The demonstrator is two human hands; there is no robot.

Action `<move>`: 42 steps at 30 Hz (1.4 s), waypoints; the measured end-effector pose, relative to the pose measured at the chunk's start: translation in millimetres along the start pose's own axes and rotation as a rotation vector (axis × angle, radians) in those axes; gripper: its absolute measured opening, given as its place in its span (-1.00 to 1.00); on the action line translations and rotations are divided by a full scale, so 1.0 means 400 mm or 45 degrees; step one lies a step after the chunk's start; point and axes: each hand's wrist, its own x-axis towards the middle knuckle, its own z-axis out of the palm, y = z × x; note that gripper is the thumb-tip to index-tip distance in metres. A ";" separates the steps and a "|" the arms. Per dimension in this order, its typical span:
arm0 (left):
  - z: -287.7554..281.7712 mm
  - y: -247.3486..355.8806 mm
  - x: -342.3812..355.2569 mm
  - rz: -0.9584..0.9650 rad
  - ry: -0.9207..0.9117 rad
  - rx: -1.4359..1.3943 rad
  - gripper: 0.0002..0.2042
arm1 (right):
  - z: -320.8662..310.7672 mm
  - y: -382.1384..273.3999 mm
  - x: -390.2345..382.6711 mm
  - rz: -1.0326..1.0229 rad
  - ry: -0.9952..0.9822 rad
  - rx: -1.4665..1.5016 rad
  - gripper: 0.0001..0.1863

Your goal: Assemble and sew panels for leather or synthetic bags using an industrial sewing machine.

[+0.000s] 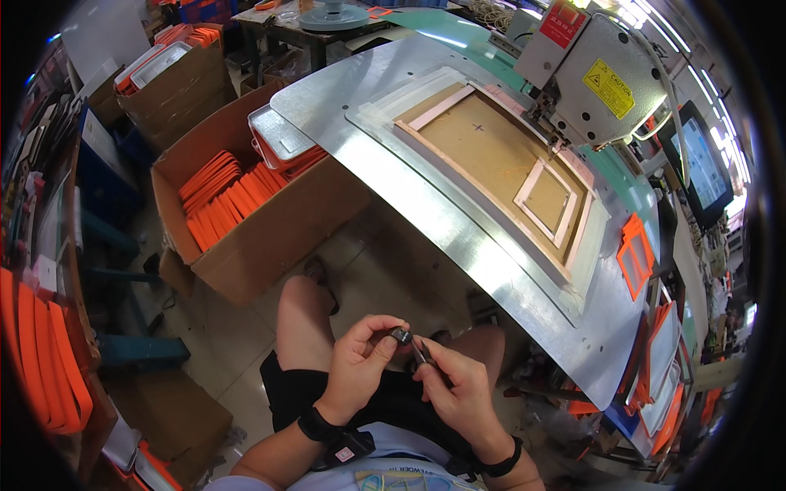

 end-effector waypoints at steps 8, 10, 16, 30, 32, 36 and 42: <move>0.002 -0.007 0.003 0.210 0.005 0.287 -0.83 | 0.001 -0.013 -0.010 0.355 -0.039 0.390 -0.60; 0.002 -0.003 0.003 0.129 0.012 0.233 -0.82 | -0.004 0.001 -0.006 0.246 -0.055 0.347 -0.61; -0.023 0.022 0.005 -0.278 -0.098 -0.231 -0.78 | -0.043 0.082 0.026 0.255 0.103 0.449 -0.57; -0.072 0.052 0.022 -0.499 -0.222 -0.204 -0.66 | -0.085 0.154 0.062 0.593 -0.361 0.780 -0.81; -0.079 0.048 0.023 -0.577 -0.260 -0.334 -0.66 | -0.090 0.151 0.068 0.378 -0.236 0.486 -0.83; -0.108 0.038 0.032 -0.720 -0.420 -0.497 -0.67 | -0.079 0.222 0.085 -0.072 0.090 -0.184 -0.87; -0.163 0.037 0.051 -0.710 -0.333 -0.790 -0.66 | -0.090 0.183 0.111 0.595 0.050 0.228 -0.89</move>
